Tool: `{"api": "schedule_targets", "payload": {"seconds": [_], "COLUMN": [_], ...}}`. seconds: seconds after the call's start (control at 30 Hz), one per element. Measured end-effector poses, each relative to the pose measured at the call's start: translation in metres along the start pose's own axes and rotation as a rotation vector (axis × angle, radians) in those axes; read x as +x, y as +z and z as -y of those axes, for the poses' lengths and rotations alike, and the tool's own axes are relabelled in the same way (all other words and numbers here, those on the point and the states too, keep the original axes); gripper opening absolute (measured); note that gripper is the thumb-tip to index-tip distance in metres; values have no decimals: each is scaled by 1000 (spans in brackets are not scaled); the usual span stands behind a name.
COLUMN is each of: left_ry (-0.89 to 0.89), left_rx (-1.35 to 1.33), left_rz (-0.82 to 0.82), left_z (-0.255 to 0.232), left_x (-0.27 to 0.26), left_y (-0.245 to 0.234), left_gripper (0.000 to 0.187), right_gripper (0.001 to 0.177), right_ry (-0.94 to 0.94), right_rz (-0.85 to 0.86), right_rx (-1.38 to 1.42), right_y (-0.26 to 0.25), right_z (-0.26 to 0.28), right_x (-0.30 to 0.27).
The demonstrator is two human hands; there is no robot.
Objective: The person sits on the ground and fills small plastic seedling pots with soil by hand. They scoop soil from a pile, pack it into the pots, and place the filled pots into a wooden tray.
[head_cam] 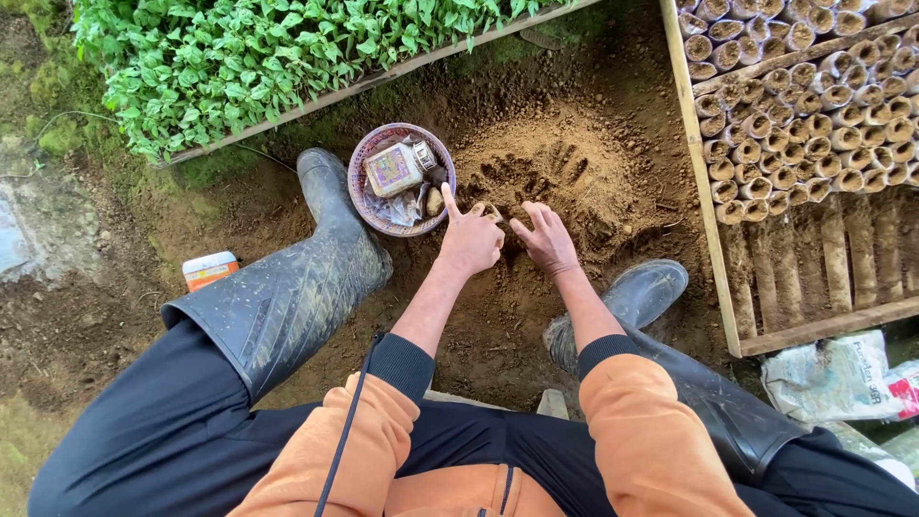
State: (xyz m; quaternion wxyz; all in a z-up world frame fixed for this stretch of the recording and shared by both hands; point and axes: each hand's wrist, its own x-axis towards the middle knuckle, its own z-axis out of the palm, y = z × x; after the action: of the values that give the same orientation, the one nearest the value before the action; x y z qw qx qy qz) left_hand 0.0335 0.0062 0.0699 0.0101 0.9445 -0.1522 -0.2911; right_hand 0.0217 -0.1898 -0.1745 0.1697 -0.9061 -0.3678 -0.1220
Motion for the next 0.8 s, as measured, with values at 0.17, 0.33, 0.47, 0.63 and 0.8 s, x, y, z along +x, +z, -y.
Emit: {"api": "schedule_targets", "payload": {"seconds": [0.17,0.33,0.47,0.63,0.8], "left_ry": [41,110,150,126,118], "left_rx": [19,38,26,9,39], "left_rz": [-47,-111,-148,-76,-187], "left_z": [-11,-36,-44,-44,-40], "left_x": [4,6,20,14,19], "left_y": [16,26,59,42,72], "left_gripper": [17,22,24,27,33], "right_gripper": [29,22,40,66,71], "right_ry": [155,681,603,586,325], "right_rz": [-16,-64,254,545,775], "right_rx": [157,528,746,783,243], "right_y": [-31,-114,-183,-259,-196], "right_z": [3,-1,10,42,48], "right_x": [17,55,88,127,104]}}
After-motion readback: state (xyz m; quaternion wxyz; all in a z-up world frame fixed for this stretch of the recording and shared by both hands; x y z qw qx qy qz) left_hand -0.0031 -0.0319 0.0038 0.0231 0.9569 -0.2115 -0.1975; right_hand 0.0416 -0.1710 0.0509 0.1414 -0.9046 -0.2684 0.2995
